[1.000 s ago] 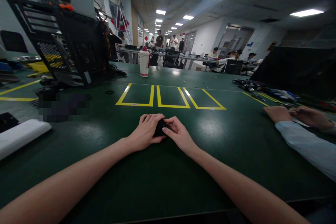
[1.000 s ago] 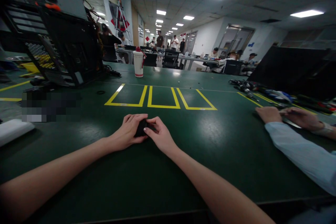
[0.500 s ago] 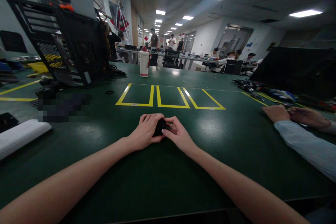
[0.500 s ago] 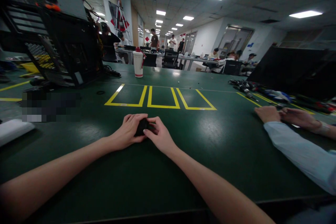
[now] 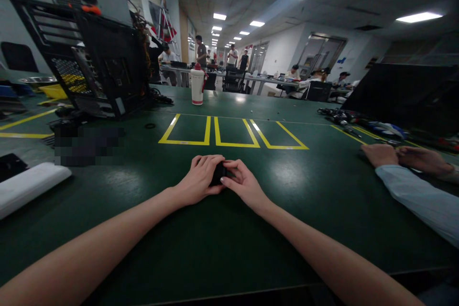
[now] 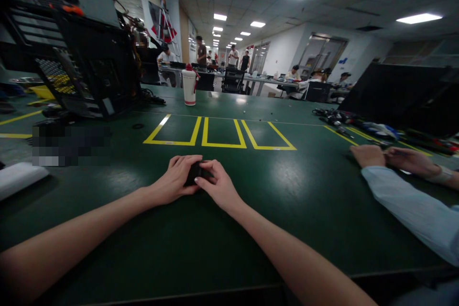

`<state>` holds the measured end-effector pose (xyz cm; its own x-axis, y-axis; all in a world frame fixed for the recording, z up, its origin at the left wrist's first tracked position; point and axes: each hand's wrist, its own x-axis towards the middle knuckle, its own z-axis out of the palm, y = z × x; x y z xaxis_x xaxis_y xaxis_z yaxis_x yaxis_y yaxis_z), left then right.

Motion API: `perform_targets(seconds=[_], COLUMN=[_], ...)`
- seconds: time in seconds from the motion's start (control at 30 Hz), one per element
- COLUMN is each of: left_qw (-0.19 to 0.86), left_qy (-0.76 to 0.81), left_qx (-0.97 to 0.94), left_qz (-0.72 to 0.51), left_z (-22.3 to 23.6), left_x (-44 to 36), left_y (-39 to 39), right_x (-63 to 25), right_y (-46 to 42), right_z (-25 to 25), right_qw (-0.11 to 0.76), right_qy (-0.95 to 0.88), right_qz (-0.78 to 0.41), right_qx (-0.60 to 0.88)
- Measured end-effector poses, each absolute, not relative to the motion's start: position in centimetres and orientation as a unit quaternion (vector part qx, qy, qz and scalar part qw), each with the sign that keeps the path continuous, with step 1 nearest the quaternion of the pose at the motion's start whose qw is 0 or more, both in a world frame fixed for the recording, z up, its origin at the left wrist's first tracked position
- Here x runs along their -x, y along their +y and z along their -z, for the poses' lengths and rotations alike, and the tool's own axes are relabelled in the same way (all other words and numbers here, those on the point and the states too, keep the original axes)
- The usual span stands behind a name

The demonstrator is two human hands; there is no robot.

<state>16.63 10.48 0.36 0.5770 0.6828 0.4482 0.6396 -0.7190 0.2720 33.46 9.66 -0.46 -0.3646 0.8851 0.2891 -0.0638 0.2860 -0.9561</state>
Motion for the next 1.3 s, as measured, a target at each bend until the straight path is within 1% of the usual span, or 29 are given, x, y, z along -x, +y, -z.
perform_targets(seconds=[0.17,0.3,0.4,0.57,0.67,0.8,0.9,1.1,1.2,1.3], left_qw=[0.038,0.037,0.034,0.036,0.038,0.042,0.042,0.047,0.048,0.051], left_qy=[0.372,0.373,0.372,0.372,0.372,0.370,0.368,0.370,0.370,0.369], left_qx=[-0.888,-0.889,-0.889,-0.888,-0.888,-0.888,-0.888,-0.887,-0.888,-0.888], left_qz=[-0.267,-0.263,-0.263,-0.269,-0.269,-0.269,-0.272,-0.271,-0.270,-0.269], left_z=[-0.42,-0.46,-0.39,-0.37,-0.49,-0.61,-0.63,-0.68,-0.68,-0.66], left_x=[-16.59,-16.60,-16.64,-16.63,-16.56,-16.56,-16.64,-16.66,-16.59,-16.53], left_y=[10.44,10.43,10.51,10.56,10.48,10.37,10.36,10.35,10.34,10.34], right_x=[-33.48,-33.68,-33.65,-33.38,-33.40,-33.57,-33.59,-33.46,-33.52,-33.63], right_y=[9.98,10.12,9.91,9.62,9.78,9.90,9.68,9.44,9.74,9.97], right_z=[0.37,0.32,0.36,0.44,0.36,0.23,0.23,0.31,0.24,0.17], right_qw=[0.473,0.446,0.443,0.471,0.473,0.453,0.447,0.461,0.465,0.451], right_qy=[-0.650,-0.652,-0.662,-0.665,-0.665,-0.667,-0.681,-0.683,-0.671,-0.665], right_qz=[-0.489,-0.494,-0.497,-0.489,-0.478,-0.474,-0.466,-0.467,-0.471,-0.478], right_qx=[0.338,0.364,0.344,0.311,0.325,0.352,0.346,0.321,0.334,0.354])
